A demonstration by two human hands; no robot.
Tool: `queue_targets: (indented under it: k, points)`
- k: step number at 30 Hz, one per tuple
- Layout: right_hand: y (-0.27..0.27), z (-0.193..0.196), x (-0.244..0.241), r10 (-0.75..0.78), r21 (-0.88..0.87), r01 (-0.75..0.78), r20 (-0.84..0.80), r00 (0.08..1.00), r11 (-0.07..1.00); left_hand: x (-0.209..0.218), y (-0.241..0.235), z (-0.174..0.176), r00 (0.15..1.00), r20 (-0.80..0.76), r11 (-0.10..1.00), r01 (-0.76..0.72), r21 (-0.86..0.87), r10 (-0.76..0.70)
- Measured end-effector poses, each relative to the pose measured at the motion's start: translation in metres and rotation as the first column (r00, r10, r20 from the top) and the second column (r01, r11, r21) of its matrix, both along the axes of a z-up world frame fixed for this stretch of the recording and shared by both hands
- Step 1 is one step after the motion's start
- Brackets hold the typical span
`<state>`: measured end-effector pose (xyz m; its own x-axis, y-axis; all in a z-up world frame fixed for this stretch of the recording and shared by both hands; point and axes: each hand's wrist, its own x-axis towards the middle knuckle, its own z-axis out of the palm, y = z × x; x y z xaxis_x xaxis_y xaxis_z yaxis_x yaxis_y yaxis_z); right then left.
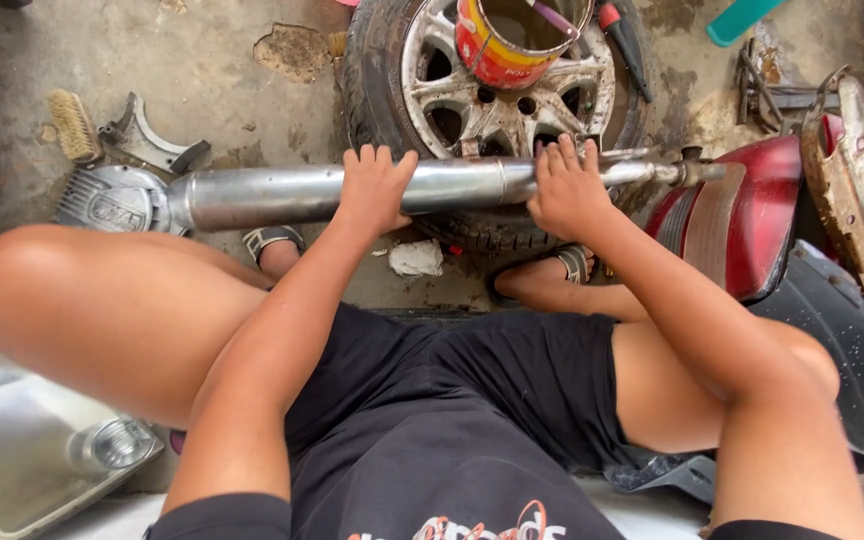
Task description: The person cleans and sands a motorcycle exhaust pipe using a piece of sandpaper and a liquid from a container, repeatedly scrubbing the metal surface by hand.
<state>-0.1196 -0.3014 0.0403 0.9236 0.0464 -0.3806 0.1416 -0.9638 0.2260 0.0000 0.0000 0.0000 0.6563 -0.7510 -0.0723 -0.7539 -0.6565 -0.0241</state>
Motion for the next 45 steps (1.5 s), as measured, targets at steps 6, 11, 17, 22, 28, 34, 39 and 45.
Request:
queue_targets:
  k: [6,11,17,22,28,34,39,45]
  points:
    - [0.166,0.055,0.006,-0.123,0.195,0.115,0.030,0.992,0.974,0.009,-0.002,-0.012,1.000,-0.019,1.000,0.004,0.000,-0.004]
    - [0.116,0.026,-0.003,-0.290,0.128,0.278,0.084,0.953,0.952,0.010,0.016,-0.011,0.995,-0.102,1.000,-0.009,0.000,0.009]
    - [0.150,0.048,-0.010,-0.357,-0.021,0.356,-0.042,0.933,0.934,-0.009,0.015,0.015,0.998,-0.033,0.997,0.051,0.064,-0.049]
    - [0.154,0.057,-0.013,-0.425,0.135,0.429,-0.064,0.903,0.893,-0.025,0.020,0.019,0.999,0.010,0.998,0.039,0.046,-0.039]
    - [0.190,0.029,-0.022,-0.285,-0.086,0.397,0.561,0.777,0.914,-0.034,0.011,-0.001,0.998,-0.064,0.996,-0.006,0.094,0.012]
    - [0.159,0.029,-0.020,-0.501,0.081,0.495,0.192,0.844,0.865,-0.029,0.021,0.011,0.998,-0.014,0.995,0.066,0.072,-0.065]
    - [0.164,0.013,-0.018,-0.576,0.078,0.575,-0.013,0.817,0.814,-0.006,0.010,0.004,0.963,0.251,0.976,0.144,-0.162,-0.101]
    - [0.119,-0.009,-0.008,-0.659,0.189,0.648,-0.001,0.752,0.738,0.018,0.009,0.000,0.978,0.169,0.973,0.151,-0.176,-0.121]
